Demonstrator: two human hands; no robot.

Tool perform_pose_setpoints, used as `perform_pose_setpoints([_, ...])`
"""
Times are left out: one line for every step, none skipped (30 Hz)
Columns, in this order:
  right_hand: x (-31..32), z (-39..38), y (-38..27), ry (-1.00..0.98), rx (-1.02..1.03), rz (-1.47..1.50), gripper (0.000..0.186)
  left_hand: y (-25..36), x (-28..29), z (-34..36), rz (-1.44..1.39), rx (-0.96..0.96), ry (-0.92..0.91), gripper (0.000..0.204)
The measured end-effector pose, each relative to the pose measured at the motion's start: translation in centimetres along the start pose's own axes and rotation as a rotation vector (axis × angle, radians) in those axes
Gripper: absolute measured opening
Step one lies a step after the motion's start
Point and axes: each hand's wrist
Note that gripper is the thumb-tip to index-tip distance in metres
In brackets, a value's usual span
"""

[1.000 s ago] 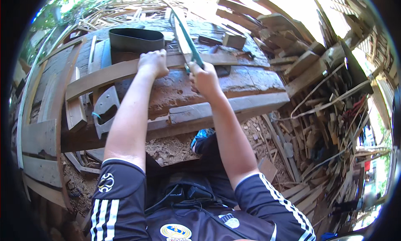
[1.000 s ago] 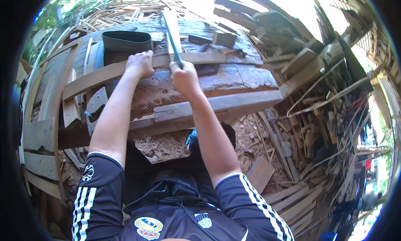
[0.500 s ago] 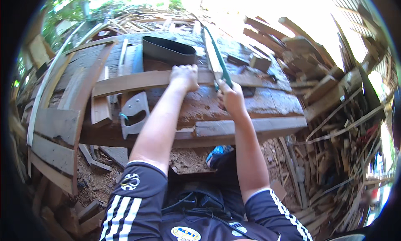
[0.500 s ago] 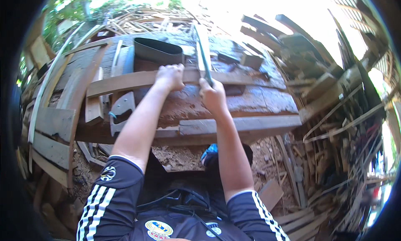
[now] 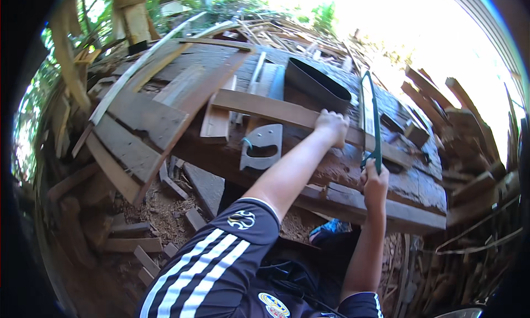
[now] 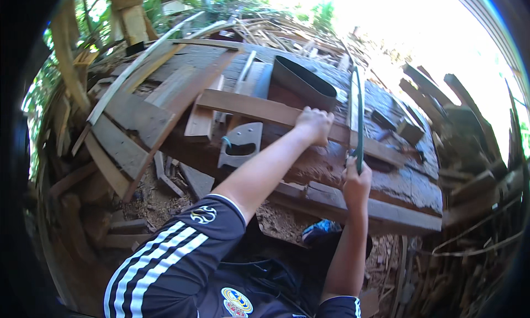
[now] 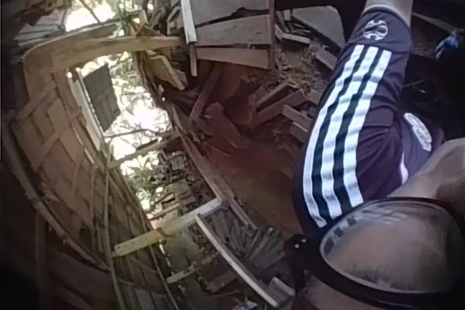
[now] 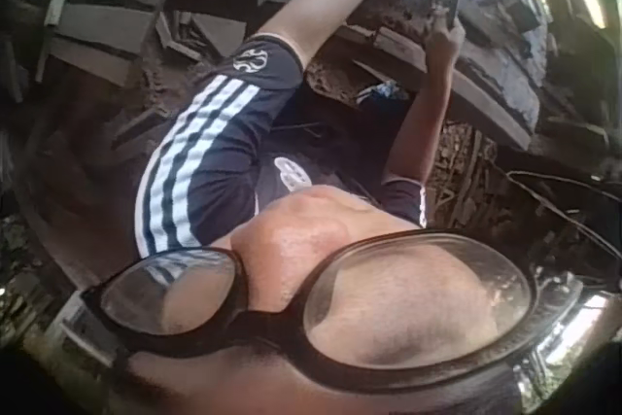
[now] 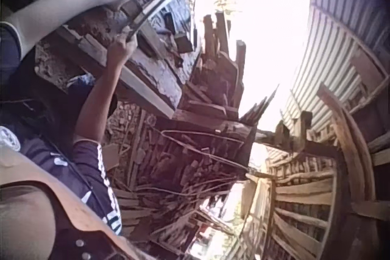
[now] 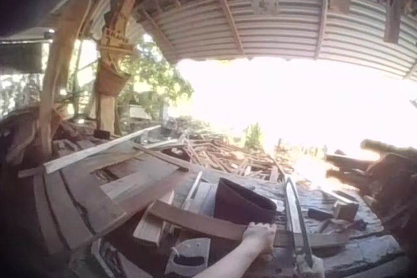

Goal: Using a handsaw and a hacksaw to cut through wooden planks on an outdoor workbench.

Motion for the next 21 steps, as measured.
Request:
perform_pose_setpoints([-0.3,1.1,-0.6,-0.022,-0.022,-0.007,0.036,0.0,0.0,-0.3,-0.035,0.003,-0.028,0.056])
perform_pose_setpoints([-0.5,1.3,-1.0,-0.043,-0.057,0.029,0.035,-0.2,0.1,-0.6,-0.058,0.009,-0.058,0.056])
perform_pose_setpoints([-0.4,0.9,-1.4,-0.064,-0.093,0.064,0.035,-0.5,0.1,-0.7,-0.082,0.014,-0.09,0.055])
perform_pose_setpoints([0.3,-0.3,-1.0,-0.1,-0.109,0.121,0.034,-0.5,0.3,-0.8,-0.078,0.022,-0.094,0.055])
perform_pose_setpoints([1.1,-2.2,0.0,-0.135,-0.127,0.179,0.033,-0.5,0.3,-1.0,-0.086,0.02,-0.096,0.055])
perform_pose_setpoints([1.7,-4.8,0.4,-0.113,-0.128,0.209,0.033,-0.6,0.6,-1.1,-0.095,0.016,-0.094,0.054])
perform_pose_setpoints([2.3,-7.8,0.7,-0.086,-0.127,0.239,0.034,-0.6,0.8,-0.9,-0.093,0.018,-0.094,0.054])
perform_pose_setpoints([3.3,-10.7,1.5,-0.076,-0.148,0.263,0.027,-0.5,1.0,-0.6,-0.084,0.007,-0.086,0.054])
perform_pose_setpoints([4.0,-13.2,1.6,-0.05,-0.173,0.284,0.021,0.0,1.1,-0.5,-0.082,-0.017,-0.082,0.054])
perform_pose_setpoints([3.9,-14.6,0.8,-0.036,-0.183,0.288,0.021,0.2,1.2,-0.2,-0.093,-0.023,-0.081,0.056])
perform_pose_setpoints([3.8,-15.9,-0.1,0.03,-0.148,0.267,0.015,0.3,1.2,-0.1,-0.096,-0.039,-0.091,0.056])
perform_pose_setpoints([3.7,-17.0,-0.5,0.105,-0.112,0.243,0.013,0.4,1.2,0.0,-0.085,-0.021,-0.085,0.055])
perform_pose_setpoints([3.3,-17.0,-1.3,0.184,0.006,0.127,0.018,0.9,1.3,0.4,-0.082,-0.019,-0.073,0.054])
perform_pose_setpoints([2.7,-16.1,-2.6,0.262,0.12,0.006,0.025,0.6,1.1,0.8,-0.063,-0.004,-0.113,0.053])
perform_pose_setpoints([2.0,-15.2,-3.1,0.333,0.182,-0.053,0.024,0.4,0.8,1.2,-0.052,-0.005,-0.152,0.053])
perform_pose_setpoints([1.3,-13.7,-3.1,0.402,0.243,-0.116,0.023,-0.1,0.9,0.8,-0.052,0.014,-0.146,0.052])
perform_pose_setpoints([1.6,-11.5,-2.3,0.42,0.486,-0.477,0.018,-0.8,1.1,0.7,-0.046,0.033,-0.168,0.057])
perform_pose_setpoints([0.9,-9.5,-2.3,0.403,0.476,-0.597,0.012,-0.8,2.1,-0.2,-0.072,0.075,-0.164,0.048])
perform_pose_setpoints([0.1,-7.3,-1.9,0.32,0.444,-0.617,0.025,-1.5,1.9,-0.6,-0.062,0.077,-0.141,0.048])
perform_pose_setpoints([-1.6,-5.7,-2.5,0.338,0.442,-0.618,0.031,-2.0,1.7,-0.9,-0.025,0.072,-0.125,0.05])
perform_pose_setpoints([-1.6,-4.9,-2.9,0.367,0.437,-0.625,0.037,-1.5,1.4,-0.2,0.001,0.038,-0.135,0.052])
Point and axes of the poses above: each hand's wrist, its own z-axis towards the middle knuckle, its own x-axis out of the back of the hand, y = z × x, and after that the axes turned 7 degrees about -x, right-handed
